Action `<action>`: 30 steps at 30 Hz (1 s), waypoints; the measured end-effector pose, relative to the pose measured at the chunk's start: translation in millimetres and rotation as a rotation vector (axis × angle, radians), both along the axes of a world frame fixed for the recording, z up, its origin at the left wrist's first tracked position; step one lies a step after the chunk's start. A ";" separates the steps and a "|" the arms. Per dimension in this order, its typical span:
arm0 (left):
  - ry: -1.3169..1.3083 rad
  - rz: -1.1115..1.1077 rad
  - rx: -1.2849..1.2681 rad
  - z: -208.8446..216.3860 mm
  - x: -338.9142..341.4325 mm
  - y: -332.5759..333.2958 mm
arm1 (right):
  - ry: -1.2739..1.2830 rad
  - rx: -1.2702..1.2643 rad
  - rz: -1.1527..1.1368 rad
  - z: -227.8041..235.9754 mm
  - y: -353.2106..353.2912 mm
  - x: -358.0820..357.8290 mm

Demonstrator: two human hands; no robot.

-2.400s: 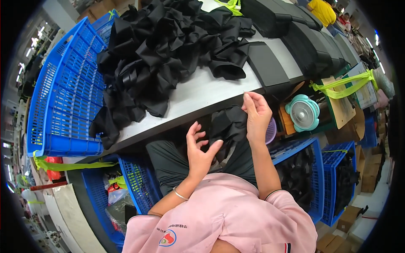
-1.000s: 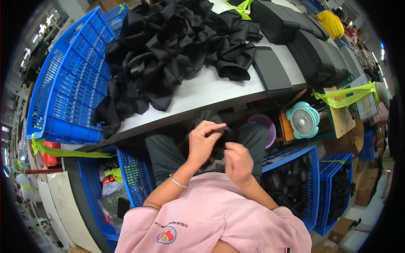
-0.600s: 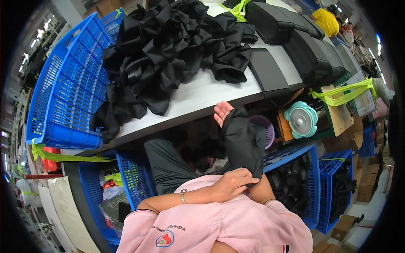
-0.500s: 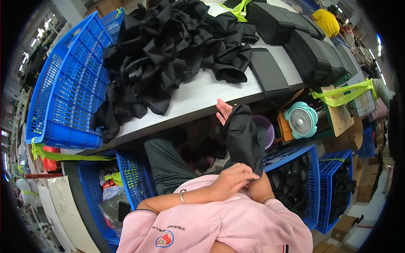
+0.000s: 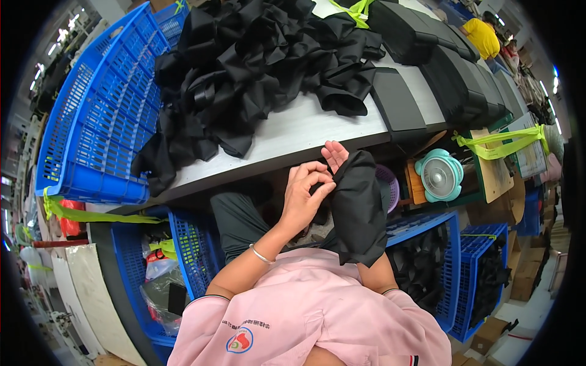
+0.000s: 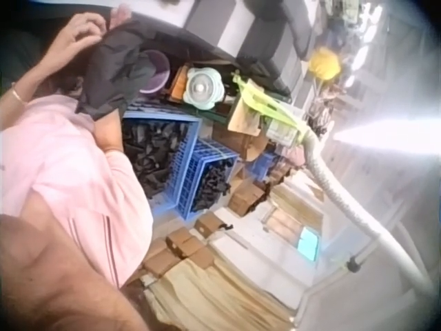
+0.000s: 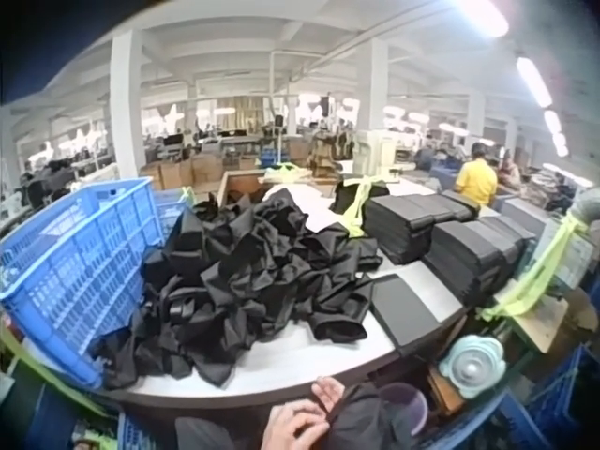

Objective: Sorting and stacking black fabric components from a storage basket.

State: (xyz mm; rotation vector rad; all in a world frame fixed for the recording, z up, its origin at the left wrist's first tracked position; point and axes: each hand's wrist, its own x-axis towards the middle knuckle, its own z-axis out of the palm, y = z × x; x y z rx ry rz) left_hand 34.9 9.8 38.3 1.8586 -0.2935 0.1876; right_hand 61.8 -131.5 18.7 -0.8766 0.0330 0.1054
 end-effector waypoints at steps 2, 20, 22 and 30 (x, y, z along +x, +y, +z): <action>0.031 0.044 -0.052 1.2 10.2 4.1 | 0.005 -0.021 -0.006 -1.3 -2.9 -9.2; 0.116 -0.272 -0.199 19.9 -36.9 -28.4 | 0.049 -0.364 -0.294 16.8 -26.1 66.7; 0.705 -0.364 -0.795 14.6 -29.1 -19.9 | 0.045 -0.378 -0.287 12.7 -21.3 64.3; 0.399 0.125 -0.879 -22.0 57.3 7.1 | 0.013 -0.652 0.009 0.3 61.6 -23.4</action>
